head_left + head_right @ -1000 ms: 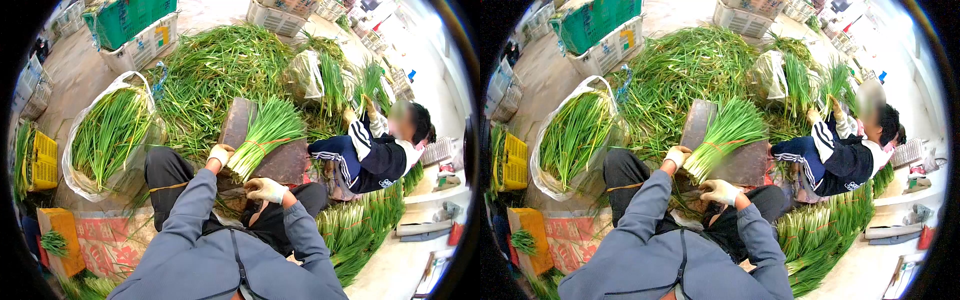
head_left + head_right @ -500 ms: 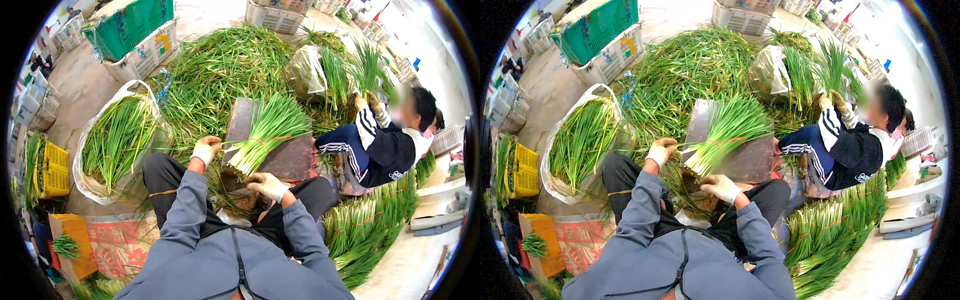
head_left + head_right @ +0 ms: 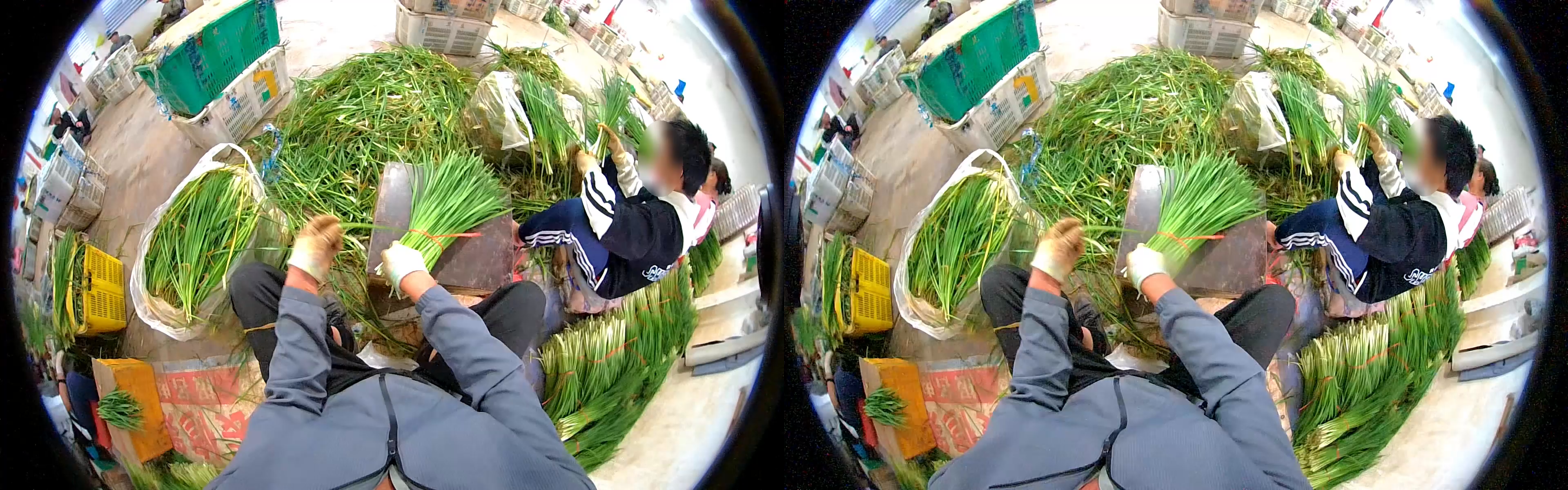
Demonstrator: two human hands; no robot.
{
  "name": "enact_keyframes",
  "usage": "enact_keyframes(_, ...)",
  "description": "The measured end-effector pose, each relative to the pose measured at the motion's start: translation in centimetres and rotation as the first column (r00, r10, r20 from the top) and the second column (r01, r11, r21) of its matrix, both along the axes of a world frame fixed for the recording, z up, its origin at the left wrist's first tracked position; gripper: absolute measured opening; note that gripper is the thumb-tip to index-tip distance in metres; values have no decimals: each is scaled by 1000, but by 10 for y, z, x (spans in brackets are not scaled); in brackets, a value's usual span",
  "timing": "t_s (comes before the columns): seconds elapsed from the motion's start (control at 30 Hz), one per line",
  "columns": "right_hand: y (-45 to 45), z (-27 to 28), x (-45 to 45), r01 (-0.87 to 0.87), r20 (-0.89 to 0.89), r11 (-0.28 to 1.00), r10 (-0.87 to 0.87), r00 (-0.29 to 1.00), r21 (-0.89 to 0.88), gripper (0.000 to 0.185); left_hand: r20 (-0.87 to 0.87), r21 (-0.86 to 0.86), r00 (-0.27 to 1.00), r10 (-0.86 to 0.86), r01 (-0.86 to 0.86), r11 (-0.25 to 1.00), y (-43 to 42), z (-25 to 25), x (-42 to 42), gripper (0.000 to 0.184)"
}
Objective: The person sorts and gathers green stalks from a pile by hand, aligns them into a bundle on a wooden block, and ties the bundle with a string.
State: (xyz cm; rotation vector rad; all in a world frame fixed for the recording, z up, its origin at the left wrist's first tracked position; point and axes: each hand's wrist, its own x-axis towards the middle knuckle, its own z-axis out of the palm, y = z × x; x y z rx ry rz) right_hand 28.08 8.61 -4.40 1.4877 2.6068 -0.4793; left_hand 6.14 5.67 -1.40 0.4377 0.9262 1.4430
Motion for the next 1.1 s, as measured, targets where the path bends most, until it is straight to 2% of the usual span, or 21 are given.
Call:
enact_keyframes(0.03,0,2,1,-8,30,1000,8,1000,-13,30,107,25,992,69,-72,997,8,14,-10,26)
enact_keyframes(0.07,1,3,2,-5,30,1000,6,1000,-15,30,-21,70,987,162,-160,985,22,22,-26,25)
enact_keyframes(0.13,-3,5,7,9,-110,999,-5,994,43,33,-48,257,948,315,-293,921,57,26,-61,31)
enact_keyframes(0.17,-4,8,11,13,-106,999,-10,994,35,33,53,318,921,385,-381,868,73,23,-74,36)
enact_keyframes(0.2,-6,14,18,27,-213,999,-33,977,-29,34,155,375,886,437,-462,803,88,19,-86,41)
enact_keyframes(0.23,-8,17,26,39,-318,995,-66,946,-90,36,252,363,825,506,-565,741,97,16,-94,46)
enact_keyframes(0.27,-11,19,35,50,-417,997,-70,906,-60,35,50,222,762,646,-639,736,101,7,-98,49)
enact_keyframes(0.3,-16,22,44,63,-418,996,-81,905,-56,35,-321,-47,775,545,-588,808,110,-9,-106,56)
enact_keyframes(0.37,-26,35,59,35,-630,999,-50,775,-37,31,-783,12,542,305,-477,879,89,-25,-70,65)
enact_keyframes(0.43,-44,37,75,119,-718,987,-158,678,-104,27,-856,47,501,128,-170,984,66,-48,-34,68)
enact_keyframes(0.5,-63,38,87,213,-705,938,-347,618,-275,25,-842,-176,499,-203,100,979,55,-31,8,65)
enact_keyframes(0.57,-76,25,96,234,-741,896,-444,504,-377,23,-932,-104,315,-182,248,963,60,-32,38,68)
enact_keyframes(0.6,-78,23,101,234,-723,913,-408,557,-335,23,-956,-131,209,-206,322,938,67,-40,46,70)
enact_keyframes(0.67,-82,18,106,233,-750,916,-402,526,-327,21,-984,-160,-10,-176,464,871,89,-75,63,72)
enact_keyframes(0.77,-81,26,112,262,-743,910,-414,526,-322,20,-957,-252,-21,-289,555,793,93,-67,83,67)
enact_keyframes(0.83,-73,13,124,320,-674,870,-493,550,-375,21,-944,-239,54,-326,569,787,100,-90,82,32)
enact_keyframes(0.9,-68,-3,135,402,-669,858,-504,547,-318,24,-900,-357,83,-427,419,835,119,-112,51,35)
enact_keyframes(0.97,-63,-18,144,465,-627,825,-553,549,-320,25,-940,-329,18,-340,202,922,137,-113,-5,56)
enact_keyframes(1.0,-62,-18,145,470,-581,844,-524,623,-257,29,-945,-325,24,-327,48,944,140,-109,-28,68)
enact_keyframes(1.03,-60,-24,144,472,-535,809,-587,608,-351,32,-933,-360,102,-346,-195,913,133,-91,-38,82)
enact_keyframes(1.1,-57,-14,137,433,-395,817,-567,722,-382,35,-935,-297,-147,-322,-170,940,100,-25,-4,102)
